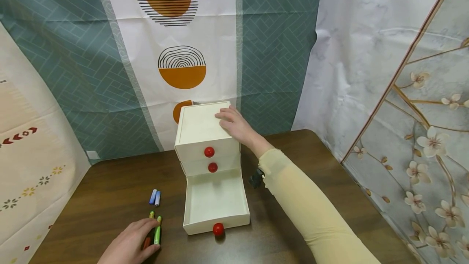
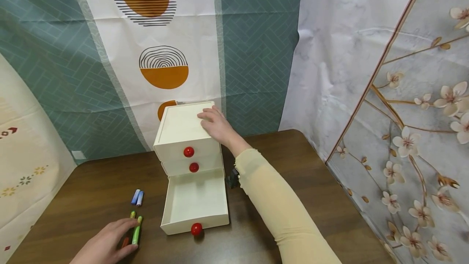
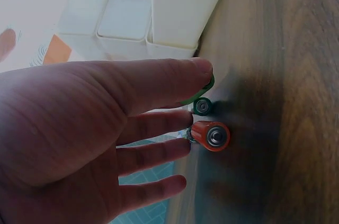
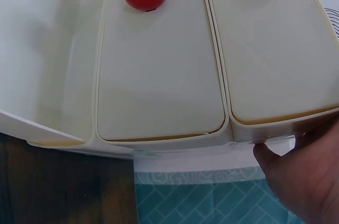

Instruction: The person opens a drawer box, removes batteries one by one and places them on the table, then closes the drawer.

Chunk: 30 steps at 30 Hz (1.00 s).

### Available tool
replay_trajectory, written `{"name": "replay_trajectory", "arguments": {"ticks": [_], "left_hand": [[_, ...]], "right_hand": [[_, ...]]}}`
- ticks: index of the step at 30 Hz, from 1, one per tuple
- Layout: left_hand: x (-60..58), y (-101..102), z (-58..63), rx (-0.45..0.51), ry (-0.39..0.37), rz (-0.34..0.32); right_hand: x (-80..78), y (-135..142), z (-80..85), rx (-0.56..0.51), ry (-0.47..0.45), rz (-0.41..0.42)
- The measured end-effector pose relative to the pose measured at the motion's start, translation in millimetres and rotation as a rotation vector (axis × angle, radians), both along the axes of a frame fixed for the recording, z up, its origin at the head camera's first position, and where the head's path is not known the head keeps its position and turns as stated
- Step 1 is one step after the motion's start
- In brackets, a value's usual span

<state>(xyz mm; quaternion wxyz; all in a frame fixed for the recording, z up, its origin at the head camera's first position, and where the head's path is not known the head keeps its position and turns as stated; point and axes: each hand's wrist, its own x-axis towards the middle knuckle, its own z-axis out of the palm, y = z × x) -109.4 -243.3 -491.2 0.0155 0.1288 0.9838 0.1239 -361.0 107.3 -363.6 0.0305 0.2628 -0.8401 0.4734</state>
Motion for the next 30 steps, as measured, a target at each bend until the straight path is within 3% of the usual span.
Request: {"name": "replay_trajectory", "arguments": {"ticks": [8,16,24,30], "left_hand": [[-0.3,-2,-2.0,0.0,-0.02,0.001],[1.7,-3,-1.5,0.014,-0.101,0.036],[8.4,-10,-7.6,-0.014,-0.006,-0.059],[8.2,-13,-8.4,-0.004,-0.051,-0.05]], "right_hand": [[0.6,0,0.3,-0.007,0.0,-0.001],[0.9,0,0.7,-0.013,-0.003,0.002],[2.1,0,1.3,-0.023,-0.002,-0.002],[1.9,-1,1.9,-0.028,0.004,-0.002]]}}
